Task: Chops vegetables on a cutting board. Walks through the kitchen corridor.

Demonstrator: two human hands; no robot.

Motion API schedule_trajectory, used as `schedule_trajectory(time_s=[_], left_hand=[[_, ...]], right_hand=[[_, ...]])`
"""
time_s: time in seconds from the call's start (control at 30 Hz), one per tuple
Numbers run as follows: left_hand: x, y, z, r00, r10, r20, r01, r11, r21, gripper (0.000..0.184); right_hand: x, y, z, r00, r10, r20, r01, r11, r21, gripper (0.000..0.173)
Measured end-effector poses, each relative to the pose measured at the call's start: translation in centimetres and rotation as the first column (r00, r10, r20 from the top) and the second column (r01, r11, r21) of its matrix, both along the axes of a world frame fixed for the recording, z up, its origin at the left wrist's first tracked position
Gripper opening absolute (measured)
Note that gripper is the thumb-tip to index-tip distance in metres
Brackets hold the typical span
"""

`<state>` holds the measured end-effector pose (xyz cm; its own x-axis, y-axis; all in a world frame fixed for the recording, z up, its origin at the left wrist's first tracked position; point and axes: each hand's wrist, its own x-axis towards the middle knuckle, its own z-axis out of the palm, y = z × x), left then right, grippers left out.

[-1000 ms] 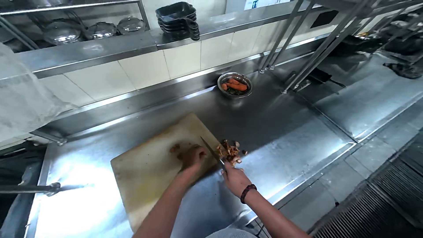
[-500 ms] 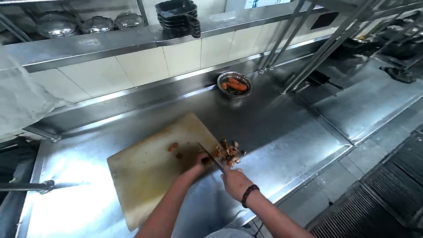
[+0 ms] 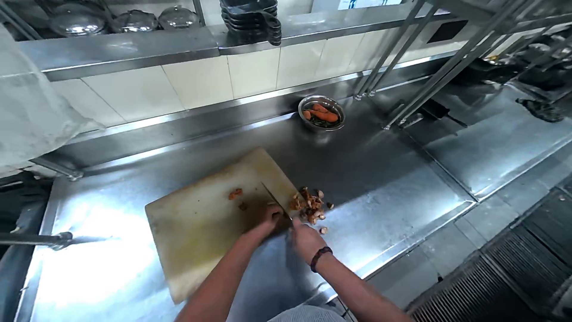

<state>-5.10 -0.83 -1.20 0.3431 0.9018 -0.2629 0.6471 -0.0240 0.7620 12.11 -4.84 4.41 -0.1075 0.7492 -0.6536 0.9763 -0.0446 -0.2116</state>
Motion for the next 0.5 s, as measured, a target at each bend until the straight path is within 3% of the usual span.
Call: schedule_trajectory(time_s=[0.1, 0.27, 0.33, 0.43, 0.5], left_hand=[[-0.5, -0.1, 0.1, 0.999, -0.052, 0.011, 0.052, 0.999, 0.006, 0.025], [0.0, -0.6, 0.7, 1.000, 0.012, -0.028, -0.011, 1.000, 0.023, 0.027], [0.1, -0.7, 0.0, 1.000, 0.004, -0.026, -0.003, 0.999, 0.054, 0.026], [0.1, -0.8, -0.4, 0.999, -0.027, -0.039, 0.029, 0.999, 0.043, 0.027], [0.0, -0.9, -0.6, 0.996, -0.069, -0.062, 0.074, 0.994, 0.083, 0.028]], right_hand=[[-0.1, 0.3, 0.3, 1.000, 0.023, 0.013, -0.023, 1.000, 0.014, 0.043], [1.4, -1.1, 6.9, 0.999, 0.049, 0.024, -0.045, 0.987, -0.152, 0.043], [1.5, -1.4, 5.1, 1.000, 0.031, 0.001, -0.030, 0.991, -0.127, 0.042], [0.4, -1.2, -0.7, 0.998, -0.019, -0.052, 0.018, 1.000, -0.014, 0.045], [0.2, -0.5, -1.5, 0.998, -0.004, -0.056, 0.004, 1.000, 0.008, 0.045]])
